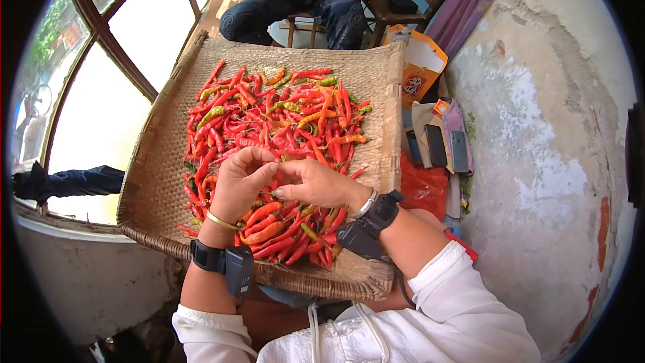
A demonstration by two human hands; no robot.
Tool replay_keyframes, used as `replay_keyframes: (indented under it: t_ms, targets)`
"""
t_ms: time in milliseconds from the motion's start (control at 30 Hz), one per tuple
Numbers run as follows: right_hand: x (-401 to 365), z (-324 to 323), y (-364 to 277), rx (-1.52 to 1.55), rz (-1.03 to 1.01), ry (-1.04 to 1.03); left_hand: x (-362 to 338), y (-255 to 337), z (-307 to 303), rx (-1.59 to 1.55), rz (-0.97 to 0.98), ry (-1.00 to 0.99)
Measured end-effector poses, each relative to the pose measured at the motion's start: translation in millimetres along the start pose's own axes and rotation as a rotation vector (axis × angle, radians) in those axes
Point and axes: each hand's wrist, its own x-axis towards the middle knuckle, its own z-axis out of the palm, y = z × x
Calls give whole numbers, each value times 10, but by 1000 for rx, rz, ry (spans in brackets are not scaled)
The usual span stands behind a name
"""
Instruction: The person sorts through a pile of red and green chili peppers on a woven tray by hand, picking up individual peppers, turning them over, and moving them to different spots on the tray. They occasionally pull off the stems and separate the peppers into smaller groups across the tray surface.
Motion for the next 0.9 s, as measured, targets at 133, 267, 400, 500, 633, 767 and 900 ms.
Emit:
replay_keyframes:
  t_ms: [133,267,400,500,633,767,900]
  targets:
    - [-8,-31,-14,25,198,-14,-43,40,5,-2,1,-21]
    - [-38,-141,-60,-20,302,-21,-16,115,-134,89,-119,-125]
    - [-81,-157,-150,51,282,73,135,44,-410,-69,-59,-23]
    - [-74,-195,-105,66,222,183,264,104,-457,-322,68,420]
    - [-64,-170,-116,-42,269,96,269,-255,-532,707,373,425]
    - [-62,-151,-98,-87,261,66,80,-174,-228,1167,282,-167]
    - [-75,-132,-130,-140,246,67,-45,-283,-27,1178,150,-462]
